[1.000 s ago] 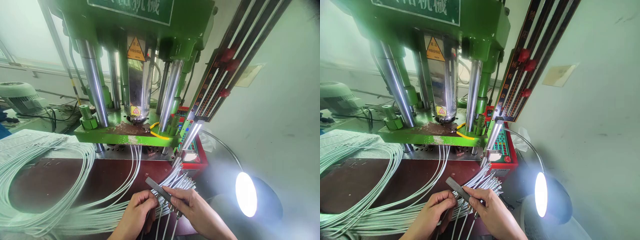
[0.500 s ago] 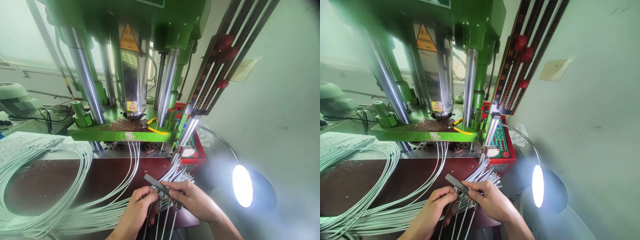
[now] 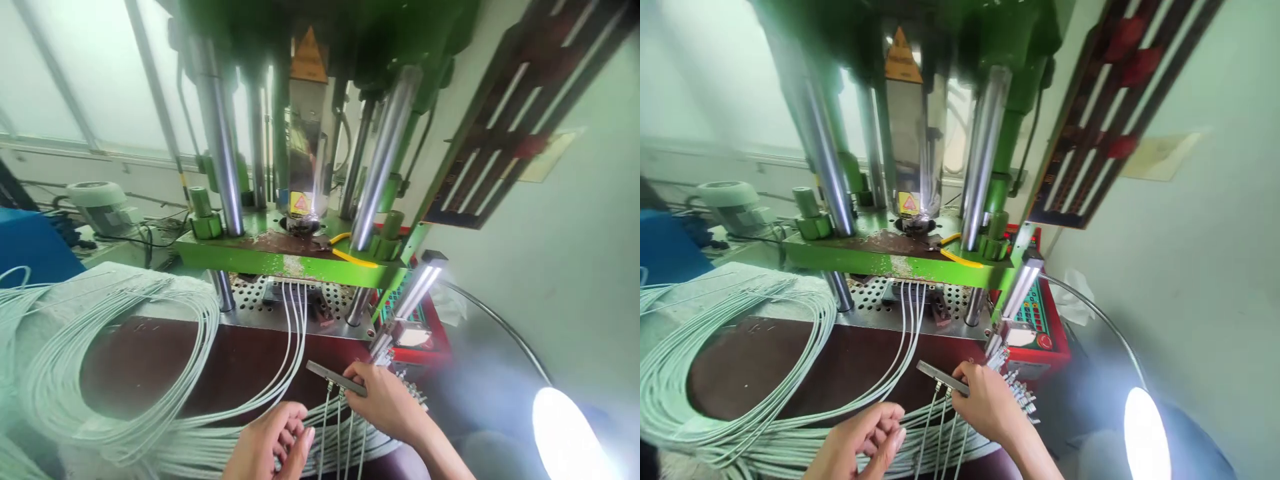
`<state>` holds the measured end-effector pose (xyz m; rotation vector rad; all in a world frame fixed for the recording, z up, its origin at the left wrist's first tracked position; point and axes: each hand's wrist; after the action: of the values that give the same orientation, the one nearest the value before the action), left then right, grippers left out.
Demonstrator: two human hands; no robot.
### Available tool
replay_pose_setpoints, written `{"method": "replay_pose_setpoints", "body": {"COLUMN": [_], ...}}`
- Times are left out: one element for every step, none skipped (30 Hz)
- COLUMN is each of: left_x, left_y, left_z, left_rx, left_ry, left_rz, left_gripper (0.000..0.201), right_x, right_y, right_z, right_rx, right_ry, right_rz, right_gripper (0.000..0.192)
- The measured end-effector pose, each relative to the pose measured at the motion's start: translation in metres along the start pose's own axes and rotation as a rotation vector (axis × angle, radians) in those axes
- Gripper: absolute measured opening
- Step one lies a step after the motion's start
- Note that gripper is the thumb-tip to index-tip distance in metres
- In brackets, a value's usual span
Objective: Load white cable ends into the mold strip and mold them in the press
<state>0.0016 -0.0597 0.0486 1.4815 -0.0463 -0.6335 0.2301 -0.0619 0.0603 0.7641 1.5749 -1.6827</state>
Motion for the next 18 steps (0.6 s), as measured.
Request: {"method": "replay_pose_setpoints", "body": {"left_x": [-0.009, -0.018, -0.026, -0.034, -0.041, -0.045, -0.046, -0.045, -0.041, -0.036, -0.03, -0.023, -0.017, -0.012, -0.008, -0.006, -0.006, -0.006], "left_y": [0.007, 0.014, 0.019, 0.022, 0.023, 0.022, 0.02, 0.016, 0.011, 0.005, 0.0, -0.005, -0.009, -0.013, -0.016, -0.019, -0.021, -0.021], "left_z": [-0.007, -0.017, -0.03, -0.047, -0.065, -0.084, -0.105, -0.124, -0.143, -0.159, -0.173, -0.184, -0.193, -0.199, -0.202, -0.204, -0.204, -0.204], "left_rx": [0.015, 0.011, -0.004, -0.021, -0.052, -0.072, -0.096, -0.142, -0.204, -0.257, -0.305, -0.347, -0.375, -0.392, -0.398, -0.396, -0.391, -0.385], "left_ry": [0.0, -0.009, 0.005, 0.054, 0.119, 0.166, 0.206, 0.226, 0.237, 0.21, 0.165, 0.107, 0.04, -0.024, -0.08, -0.123, -0.151, -0.164], "left_rz": [0.017, 0.052, 0.102, 0.169, 0.259, 0.308, 0.345, 0.388, 0.44, 0.492, 0.547, 0.606, 0.665, 0.725, 0.78, 0.829, 0.87, 0.905], "left_gripper": [0.028, 0.027, 0.026, 0.026, 0.026, 0.028, 0.03, 0.034, 0.036, 0.035, 0.032, 0.03, 0.03, 0.03, 0.031, 0.031, 0.029, 0.027], "right_x": [0.004, 0.008, 0.012, 0.015, 0.017, 0.019, 0.02, 0.02, 0.019, 0.017, 0.014, 0.01, 0.006, 0.002, -0.002, -0.006, -0.009, -0.011], "right_y": [-0.001, -0.001, -0.001, 0.0, 0.0, 0.002, 0.003, 0.004, 0.005, 0.005, 0.004, 0.003, 0.0, -0.002, -0.005, -0.007, -0.008, -0.009], "right_z": [-0.001, -0.001, -0.002, -0.002, -0.002, -0.003, -0.003, -0.003, -0.003, -0.004, -0.006, -0.01, -0.016, -0.024, -0.036, -0.05, -0.067, -0.086], "right_rx": [0.003, -0.002, -0.015, -0.034, -0.052, -0.067, -0.076, -0.079, -0.074, -0.068, -0.06, -0.053, -0.049, -0.052, -0.064, -0.081, -0.099, -0.119], "right_ry": [0.009, 0.013, 0.014, 0.011, 0.006, 0.001, -0.008, -0.023, -0.045, -0.07, -0.091, -0.103, -0.103, -0.088, -0.056, -0.01, 0.04, 0.091], "right_rz": [0.037, 0.075, 0.126, 0.188, 0.258, 0.325, 0.382, 0.417, 0.422, 0.411, 0.391, 0.367, 0.338, 0.311, 0.296, 0.299, 0.314, 0.35], "right_gripper": [0.021, 0.02, 0.02, 0.02, 0.02, 0.019, 0.019, 0.019, 0.019, 0.02, 0.022, 0.024, 0.027, 0.028, 0.028, 0.027, 0.026, 0.025]}}
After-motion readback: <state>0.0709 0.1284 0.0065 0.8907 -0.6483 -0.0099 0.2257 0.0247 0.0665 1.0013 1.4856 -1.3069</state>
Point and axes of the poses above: each hand's wrist, its own z-axis away from the middle knuckle, its own x-axis out of the palm, y = z × x, and after that the axes turned 5 degrees about -x, right-handed
